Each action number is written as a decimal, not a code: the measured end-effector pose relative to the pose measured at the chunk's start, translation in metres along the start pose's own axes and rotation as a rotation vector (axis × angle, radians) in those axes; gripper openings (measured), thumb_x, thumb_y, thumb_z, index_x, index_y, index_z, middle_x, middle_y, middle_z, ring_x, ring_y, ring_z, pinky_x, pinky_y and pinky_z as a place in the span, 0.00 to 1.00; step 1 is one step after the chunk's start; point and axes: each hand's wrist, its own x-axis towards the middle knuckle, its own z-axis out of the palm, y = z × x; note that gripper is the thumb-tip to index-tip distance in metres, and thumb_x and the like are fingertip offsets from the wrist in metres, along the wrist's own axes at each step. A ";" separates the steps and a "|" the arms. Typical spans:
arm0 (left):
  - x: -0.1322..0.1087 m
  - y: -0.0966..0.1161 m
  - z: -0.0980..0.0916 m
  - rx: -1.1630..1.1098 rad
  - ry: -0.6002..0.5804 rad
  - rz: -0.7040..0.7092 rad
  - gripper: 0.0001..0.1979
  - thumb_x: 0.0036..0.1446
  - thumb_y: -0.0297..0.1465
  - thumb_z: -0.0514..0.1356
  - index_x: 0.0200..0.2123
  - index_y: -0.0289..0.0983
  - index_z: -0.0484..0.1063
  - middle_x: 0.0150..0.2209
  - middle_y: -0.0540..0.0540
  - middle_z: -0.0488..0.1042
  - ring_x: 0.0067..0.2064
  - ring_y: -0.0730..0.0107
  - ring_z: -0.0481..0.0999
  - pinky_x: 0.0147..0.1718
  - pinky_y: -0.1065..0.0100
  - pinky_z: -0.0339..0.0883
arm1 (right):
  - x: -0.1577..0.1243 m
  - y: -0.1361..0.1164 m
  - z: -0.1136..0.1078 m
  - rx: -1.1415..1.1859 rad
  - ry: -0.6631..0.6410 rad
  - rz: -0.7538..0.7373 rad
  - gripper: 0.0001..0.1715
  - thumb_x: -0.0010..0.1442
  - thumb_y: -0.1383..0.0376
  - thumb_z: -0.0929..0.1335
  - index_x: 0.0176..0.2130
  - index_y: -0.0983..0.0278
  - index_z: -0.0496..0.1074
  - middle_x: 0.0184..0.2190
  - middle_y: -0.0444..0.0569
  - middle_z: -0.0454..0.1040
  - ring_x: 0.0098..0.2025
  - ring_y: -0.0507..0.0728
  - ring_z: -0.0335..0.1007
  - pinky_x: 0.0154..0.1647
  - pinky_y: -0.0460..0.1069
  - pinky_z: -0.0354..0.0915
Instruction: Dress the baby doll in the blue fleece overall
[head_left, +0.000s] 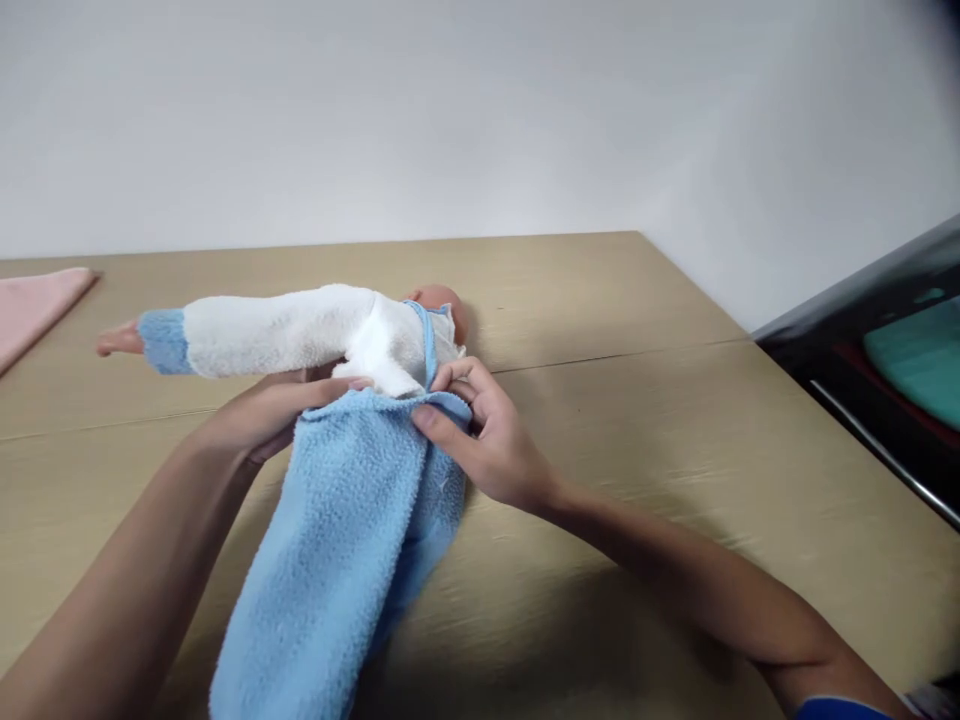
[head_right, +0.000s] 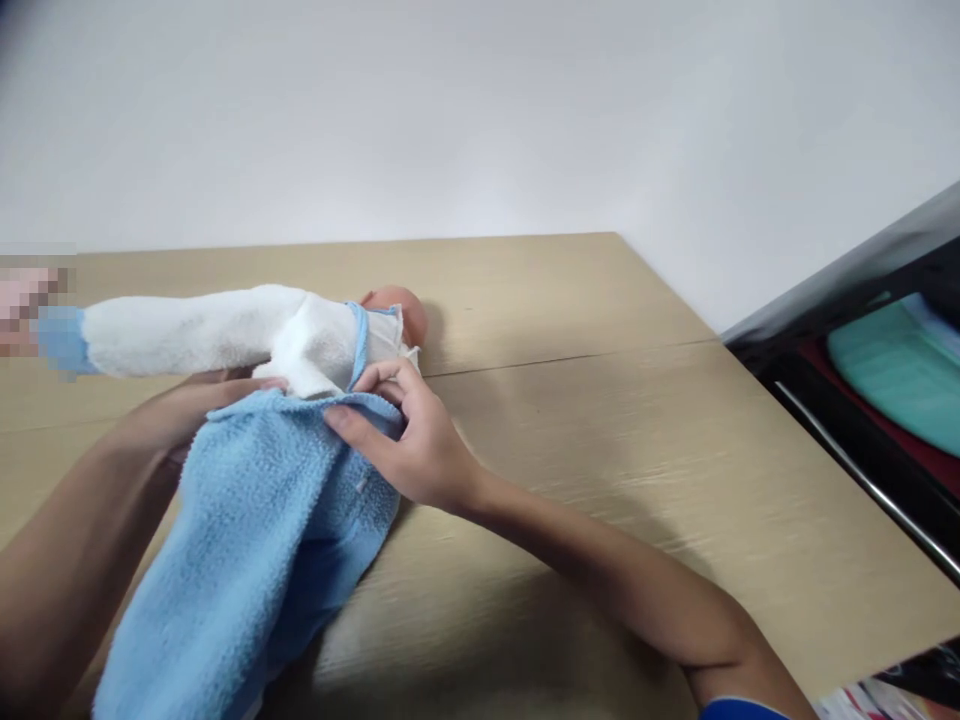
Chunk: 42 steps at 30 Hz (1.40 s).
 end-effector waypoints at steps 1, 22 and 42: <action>0.002 -0.003 -0.005 -0.007 -0.059 -0.032 0.25 0.49 0.37 0.80 0.52 0.41 0.88 0.51 0.36 0.89 0.54 0.39 0.89 0.51 0.52 0.86 | 0.001 -0.002 0.000 -0.014 -0.013 0.003 0.19 0.70 0.56 0.78 0.50 0.56 0.68 0.37 0.39 0.72 0.35 0.51 0.68 0.38 0.48 0.66; -0.001 -0.003 -0.030 0.180 -0.328 0.007 0.32 0.56 0.43 0.76 0.63 0.48 0.81 0.48 0.41 0.88 0.67 0.37 0.80 0.67 0.42 0.74 | 0.004 -0.004 0.004 -0.277 0.228 -0.435 0.01 0.82 0.60 0.66 0.51 0.53 0.69 0.41 0.43 0.77 0.43 0.56 0.77 0.50 0.56 0.73; 0.003 -0.019 -0.022 0.357 -0.018 -0.009 0.33 0.56 0.52 0.75 0.61 0.46 0.82 0.49 0.38 0.88 0.67 0.36 0.80 0.71 0.43 0.69 | -0.030 0.046 -0.077 -0.661 -0.091 -0.389 0.12 0.73 0.60 0.73 0.53 0.56 0.71 0.41 0.46 0.77 0.43 0.60 0.74 0.49 0.59 0.70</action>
